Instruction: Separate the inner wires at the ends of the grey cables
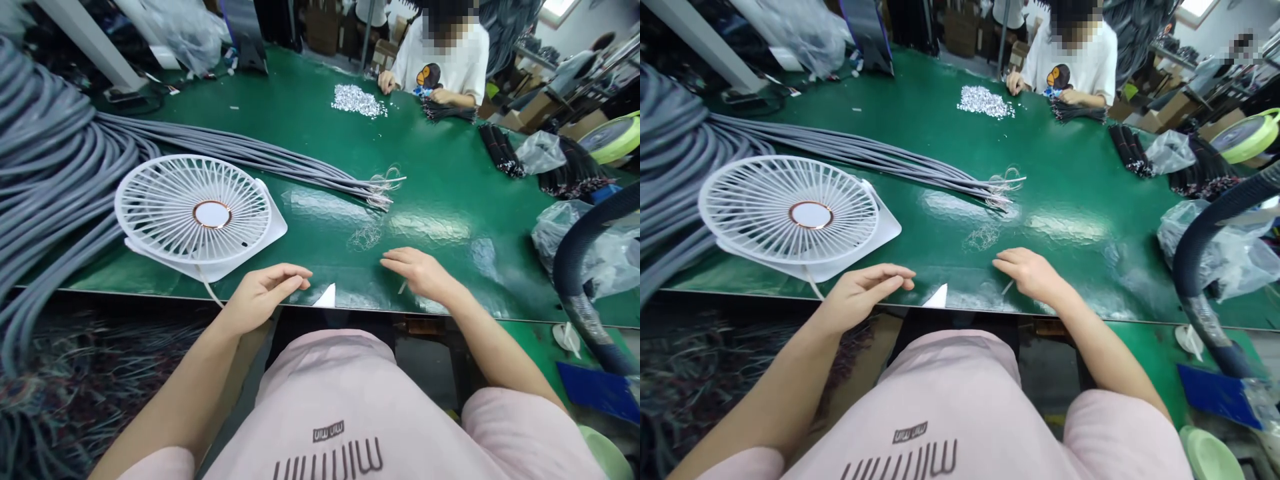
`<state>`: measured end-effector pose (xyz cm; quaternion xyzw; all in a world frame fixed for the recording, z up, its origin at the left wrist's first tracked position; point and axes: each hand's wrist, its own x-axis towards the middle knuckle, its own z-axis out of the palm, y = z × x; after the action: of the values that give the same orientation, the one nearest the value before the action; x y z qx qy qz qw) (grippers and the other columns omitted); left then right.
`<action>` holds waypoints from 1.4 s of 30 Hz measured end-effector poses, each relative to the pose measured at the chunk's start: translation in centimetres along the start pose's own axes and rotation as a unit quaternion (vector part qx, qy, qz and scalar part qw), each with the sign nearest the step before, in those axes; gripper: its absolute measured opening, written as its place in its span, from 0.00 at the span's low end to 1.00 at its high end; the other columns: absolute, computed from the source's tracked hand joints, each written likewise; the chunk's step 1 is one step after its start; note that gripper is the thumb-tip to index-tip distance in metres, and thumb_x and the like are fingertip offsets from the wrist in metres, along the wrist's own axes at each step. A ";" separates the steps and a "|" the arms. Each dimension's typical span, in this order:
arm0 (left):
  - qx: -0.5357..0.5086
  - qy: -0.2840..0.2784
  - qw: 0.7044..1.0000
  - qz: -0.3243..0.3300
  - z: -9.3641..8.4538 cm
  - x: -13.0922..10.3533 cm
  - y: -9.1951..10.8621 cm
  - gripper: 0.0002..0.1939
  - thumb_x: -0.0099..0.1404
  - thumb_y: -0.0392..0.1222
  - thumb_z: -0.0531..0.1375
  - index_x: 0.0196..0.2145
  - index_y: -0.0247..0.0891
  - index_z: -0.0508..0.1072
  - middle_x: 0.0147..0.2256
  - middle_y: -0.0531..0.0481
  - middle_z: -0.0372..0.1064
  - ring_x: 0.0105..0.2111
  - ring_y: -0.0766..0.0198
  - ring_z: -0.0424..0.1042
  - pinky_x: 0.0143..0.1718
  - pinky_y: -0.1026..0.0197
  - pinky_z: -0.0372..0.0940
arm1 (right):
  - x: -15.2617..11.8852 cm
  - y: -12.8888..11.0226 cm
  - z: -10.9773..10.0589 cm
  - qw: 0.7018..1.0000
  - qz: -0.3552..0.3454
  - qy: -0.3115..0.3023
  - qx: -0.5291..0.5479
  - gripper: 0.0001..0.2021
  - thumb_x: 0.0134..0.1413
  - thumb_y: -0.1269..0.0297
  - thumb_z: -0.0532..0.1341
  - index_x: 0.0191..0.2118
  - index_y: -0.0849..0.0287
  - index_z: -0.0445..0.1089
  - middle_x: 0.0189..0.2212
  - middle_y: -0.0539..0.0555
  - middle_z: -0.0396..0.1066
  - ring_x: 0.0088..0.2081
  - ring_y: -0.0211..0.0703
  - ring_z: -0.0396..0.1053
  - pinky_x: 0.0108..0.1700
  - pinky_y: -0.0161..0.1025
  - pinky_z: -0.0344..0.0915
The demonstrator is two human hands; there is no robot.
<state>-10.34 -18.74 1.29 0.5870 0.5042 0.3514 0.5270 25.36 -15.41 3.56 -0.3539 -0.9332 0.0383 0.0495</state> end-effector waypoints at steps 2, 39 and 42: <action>0.007 0.019 1.000 -0.012 -0.6 -0.7 -0.5 0.18 0.63 0.56 0.64 0.41 0.38 0.80 0.34 0.45 0.79 0.37 0.58 0.77 0.40 0.62 0.71 | -3.9 2.5 -1.1 0.998 0.057 -0.011 0.003 0.32 0.47 0.86 0.51 0.55 0.60 0.74 0.54 0.62 0.75 0.56 0.51 0.72 0.55 0.52 0.73; 0.417 -0.037 0.885 0.204 7.2 19.2 -1.4 0.13 0.66 0.49 0.60 0.42 0.46 0.83 0.33 0.48 0.74 0.38 0.57 0.69 0.40 0.57 0.59 | 12.2 6.0 3.2 0.934 0.308 -0.017 0.182 0.04 0.49 0.67 0.67 0.32 0.61 0.76 0.28 0.50 0.74 0.31 0.38 0.67 0.35 0.34 0.58; 0.418 -0.028 0.884 0.207 8.3 18.9 -1.4 0.14 0.68 0.49 0.58 0.40 0.45 0.83 0.35 0.47 0.76 0.39 0.57 0.69 0.40 0.56 0.60 | 12.5 5.5 3.3 0.931 0.312 -0.003 0.188 0.02 0.48 0.70 0.66 0.30 0.61 0.77 0.27 0.50 0.74 0.31 0.38 0.67 0.36 0.35 0.59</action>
<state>1.84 -2.87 -3.96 0.8534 0.4565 0.1925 0.1619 19.28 -3.11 0.50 -0.6116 -0.7514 0.2276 0.0979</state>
